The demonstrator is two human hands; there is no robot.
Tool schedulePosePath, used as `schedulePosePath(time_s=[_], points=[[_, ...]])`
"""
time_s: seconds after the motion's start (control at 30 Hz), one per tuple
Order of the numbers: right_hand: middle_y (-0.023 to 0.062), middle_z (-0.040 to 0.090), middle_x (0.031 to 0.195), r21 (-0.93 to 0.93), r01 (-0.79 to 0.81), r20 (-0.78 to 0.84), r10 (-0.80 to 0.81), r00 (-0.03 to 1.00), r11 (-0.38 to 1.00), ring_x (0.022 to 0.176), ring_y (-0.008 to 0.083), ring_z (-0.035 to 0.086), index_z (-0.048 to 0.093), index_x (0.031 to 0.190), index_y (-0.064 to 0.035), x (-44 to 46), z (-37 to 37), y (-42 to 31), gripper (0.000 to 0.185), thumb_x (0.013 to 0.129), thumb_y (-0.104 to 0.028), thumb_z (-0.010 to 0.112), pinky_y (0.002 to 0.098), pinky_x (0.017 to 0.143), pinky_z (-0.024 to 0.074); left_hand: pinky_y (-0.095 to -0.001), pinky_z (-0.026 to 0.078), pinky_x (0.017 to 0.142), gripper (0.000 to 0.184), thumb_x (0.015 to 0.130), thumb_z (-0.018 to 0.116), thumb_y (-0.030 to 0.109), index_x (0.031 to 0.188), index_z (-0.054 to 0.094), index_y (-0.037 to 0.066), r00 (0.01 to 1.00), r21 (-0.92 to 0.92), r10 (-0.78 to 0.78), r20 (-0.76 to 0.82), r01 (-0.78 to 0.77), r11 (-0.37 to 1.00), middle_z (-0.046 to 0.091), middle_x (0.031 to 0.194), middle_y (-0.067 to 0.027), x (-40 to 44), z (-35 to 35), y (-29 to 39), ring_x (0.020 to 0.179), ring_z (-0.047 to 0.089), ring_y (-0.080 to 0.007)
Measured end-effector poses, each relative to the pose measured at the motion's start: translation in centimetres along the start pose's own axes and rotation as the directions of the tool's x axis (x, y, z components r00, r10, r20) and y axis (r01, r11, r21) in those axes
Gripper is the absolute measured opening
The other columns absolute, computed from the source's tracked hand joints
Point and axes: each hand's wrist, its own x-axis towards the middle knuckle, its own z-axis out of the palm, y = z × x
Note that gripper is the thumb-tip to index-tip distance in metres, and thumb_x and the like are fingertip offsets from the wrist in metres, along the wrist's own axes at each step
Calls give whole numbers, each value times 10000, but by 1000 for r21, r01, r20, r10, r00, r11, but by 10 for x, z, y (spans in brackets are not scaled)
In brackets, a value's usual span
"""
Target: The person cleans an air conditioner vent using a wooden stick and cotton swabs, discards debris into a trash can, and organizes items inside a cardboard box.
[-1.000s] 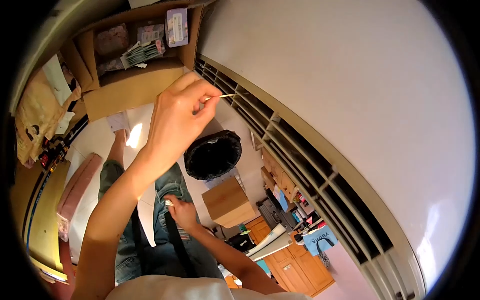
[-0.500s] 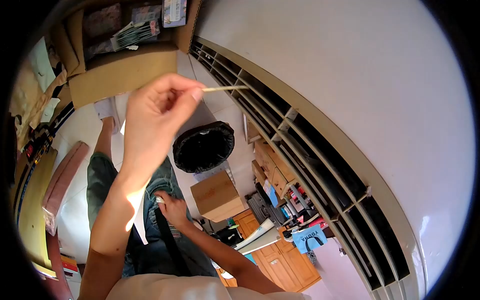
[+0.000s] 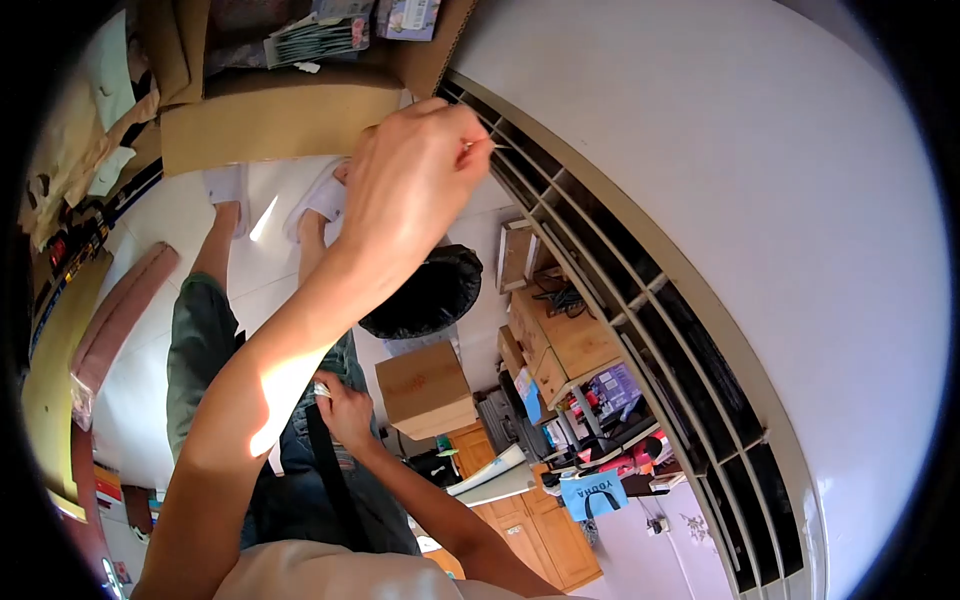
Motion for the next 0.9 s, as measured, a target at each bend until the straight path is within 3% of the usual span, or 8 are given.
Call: schedulePosePath(time_s=[0.03, 0.17, 0.27, 0.37, 0.47, 0.63, 0.73, 0.9], points=[[141, 636, 694, 23, 36, -43, -35, 998, 999, 586, 304, 620, 585, 1041, -117, 0, 5, 3, 261, 782, -146, 598, 410, 521, 476, -357, 476, 598, 55, 730, 608, 39, 752, 640, 0, 1000, 56, 3, 15, -3, 998, 618, 698, -134, 1, 3, 0, 637, 618, -283], [150, 627, 667, 43, 56, -190, -47, 981, 998, 580, 315, 617, 578, 1003, -63, 6, -1, -10, 253, 771, -160, 607, 413, 514, 473, -346, 483, 626, 107, 765, 608, 83, 751, 650, -15, 974, -146, -147, 175, 174, 974, 635, 665, -141, 5, 1, 11, 635, 625, -273], [148, 627, 663, 68, 46, -176, -33, 984, 997, 577, 314, 616, 583, 1014, -83, 4, 5, -4, 250, 774, -152, 601, 413, 515, 473, -319, 479, 628, 119, 771, 623, 99, 790, 667, -10, 937, -245, -187, 295, 263, 933, 640, 664, -120, 2, -15, 16, 614, 619, -214], [143, 628, 666, 63, 34, -106, -27, 994, 997, 575, 310, 616, 593, 1025, -118, 2, 6, -1, 247, 779, -146, 594, 409, 518, 475, -290, 472, 626, 133, 772, 638, 114, 822, 677, -3, 936, -507, -91, 340, 264, 820, 647, 665, -94, -4, -21, 11, 603, 602, -159], [127, 636, 684, 21, 4, -57, -3, 998, 1000, 576, 300, 618, 599, 1021, -151, 2, 3, -4, 235, 787, -138, 587, 401, 521, 476, -282, 472, 617, 123, 776, 641, 116, 828, 681, 13, 938, -395, -112, 329, 244, 886, 658, 682, -77, -4, -28, 4, 615, 609, -142], [126, 645, 714, 11, -8, -19, 8, 1000, 1000, 586, 297, 624, 597, 1040, -133, 3, 3, -7, 253, 787, -134, 587, 401, 526, 477, -403, 511, 621, 86, 730, 591, 53, 699, 668, 29, 993, -196, -110, 38, 116, 974, 645, 718, -155, -4, -19, -4, 674, 637, -318], [152, 627, 675, 83, 46, -175, -31, 984, 995, 568, 315, 612, 598, 1028, -74, 4, 7, -8, 262, 774, -139, 600, 414, 517, 474, -316, 474, 577, 90, 762, 615, 91, 776, 661, 14, 984, -194, -163, 75, 175, 965, 642, 651, -106, -3, -2, 0, 594, 629, -225], [166, 601, 630, 71, 54, -255, -35, 966, 996, 545, 342, 593, 604, 950, -29, -7, 20, 5, 216, 767, -145, 606, 434, 511, 471, -247, 425, 552, 139, 802, 642, 120, 803, 666, -16, 916, -480, -278, 290, 390, 786, 635, 666, -45, -13, -11, 12, 594, 543, -78]])
